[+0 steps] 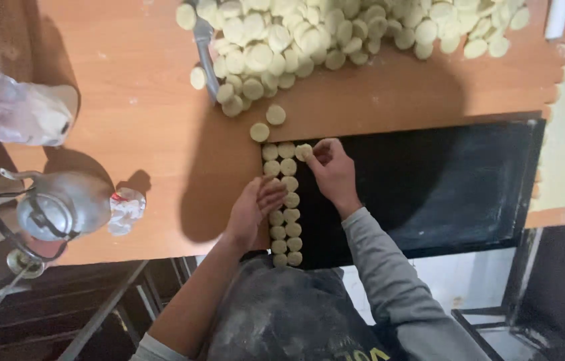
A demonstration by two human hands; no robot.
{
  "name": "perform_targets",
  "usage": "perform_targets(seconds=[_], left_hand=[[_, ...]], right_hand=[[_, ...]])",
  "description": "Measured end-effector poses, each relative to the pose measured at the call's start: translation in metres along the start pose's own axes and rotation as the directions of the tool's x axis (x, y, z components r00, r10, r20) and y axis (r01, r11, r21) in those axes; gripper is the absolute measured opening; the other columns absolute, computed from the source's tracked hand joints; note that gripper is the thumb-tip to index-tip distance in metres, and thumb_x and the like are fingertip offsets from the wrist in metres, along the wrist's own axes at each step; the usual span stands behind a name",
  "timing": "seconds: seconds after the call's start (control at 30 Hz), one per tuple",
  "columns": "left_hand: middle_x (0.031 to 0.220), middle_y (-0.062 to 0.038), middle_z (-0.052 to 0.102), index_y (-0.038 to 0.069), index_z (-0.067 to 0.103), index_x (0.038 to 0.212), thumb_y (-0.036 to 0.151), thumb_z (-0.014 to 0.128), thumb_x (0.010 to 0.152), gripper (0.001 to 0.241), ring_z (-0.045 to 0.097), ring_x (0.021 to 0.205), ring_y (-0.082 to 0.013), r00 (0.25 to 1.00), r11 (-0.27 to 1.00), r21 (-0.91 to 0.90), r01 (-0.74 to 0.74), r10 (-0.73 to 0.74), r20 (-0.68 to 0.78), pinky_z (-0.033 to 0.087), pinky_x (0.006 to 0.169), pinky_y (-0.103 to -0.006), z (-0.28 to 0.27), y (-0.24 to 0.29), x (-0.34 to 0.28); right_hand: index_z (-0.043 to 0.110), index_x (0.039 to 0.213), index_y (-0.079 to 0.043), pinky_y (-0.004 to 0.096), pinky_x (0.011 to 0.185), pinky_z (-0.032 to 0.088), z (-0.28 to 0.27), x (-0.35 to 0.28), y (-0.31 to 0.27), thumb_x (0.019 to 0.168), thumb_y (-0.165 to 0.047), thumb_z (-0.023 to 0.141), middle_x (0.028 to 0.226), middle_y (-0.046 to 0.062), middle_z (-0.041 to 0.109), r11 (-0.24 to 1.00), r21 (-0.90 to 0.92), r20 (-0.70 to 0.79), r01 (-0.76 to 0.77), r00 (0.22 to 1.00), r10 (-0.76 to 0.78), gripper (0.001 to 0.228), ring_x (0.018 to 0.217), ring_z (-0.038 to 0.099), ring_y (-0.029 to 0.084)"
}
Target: Cutting circular pastry shapes out of a sheet of dough and arranging them on a baking tray.
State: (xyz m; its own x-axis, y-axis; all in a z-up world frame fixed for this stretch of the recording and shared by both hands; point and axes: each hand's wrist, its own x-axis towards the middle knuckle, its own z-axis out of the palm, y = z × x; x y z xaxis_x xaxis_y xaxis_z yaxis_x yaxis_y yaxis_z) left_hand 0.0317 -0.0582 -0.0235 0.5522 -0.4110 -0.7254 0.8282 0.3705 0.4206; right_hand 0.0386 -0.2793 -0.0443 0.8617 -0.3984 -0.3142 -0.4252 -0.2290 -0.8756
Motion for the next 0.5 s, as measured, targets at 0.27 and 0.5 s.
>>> perform_targets(seconds=[0.27,0.5], left_hand=[[0.124,-0.019,0.065,-0.004,0.047,0.141,0.041,0.033,0.108,0.057,0.064,0.12,-0.0295,0.998,0.995,0.089,0.038,-0.033,-0.052,0.05,0.108,-0.0433,-0.014,0.003,-0.016],[0.117,-0.018,0.065,-0.004,0.049,0.138,0.04,0.034,0.109,0.054,0.066,0.113,-0.0266,0.996,0.994,0.097,0.042,-0.034,-0.077,0.053,0.104,-0.0407,-0.019,0.003,-0.011]], right_hand=[[0.059,0.118,0.0,0.034,0.072,0.057,0.003,-0.012,-0.019,0.081,-0.011,0.086,0.106,0.013,0.06,0.894,-0.341,0.051,0.29,0.955,-0.291,0.048,0.085,0.067,0.024],[0.061,0.111,-0.003,0.032,0.071,0.058,0.009,-0.009,-0.015,0.085,-0.008,0.083,0.107,0.011,0.062,0.93,-0.271,-0.003,0.248,0.966,-0.258,0.035,0.083,0.069,0.021]])
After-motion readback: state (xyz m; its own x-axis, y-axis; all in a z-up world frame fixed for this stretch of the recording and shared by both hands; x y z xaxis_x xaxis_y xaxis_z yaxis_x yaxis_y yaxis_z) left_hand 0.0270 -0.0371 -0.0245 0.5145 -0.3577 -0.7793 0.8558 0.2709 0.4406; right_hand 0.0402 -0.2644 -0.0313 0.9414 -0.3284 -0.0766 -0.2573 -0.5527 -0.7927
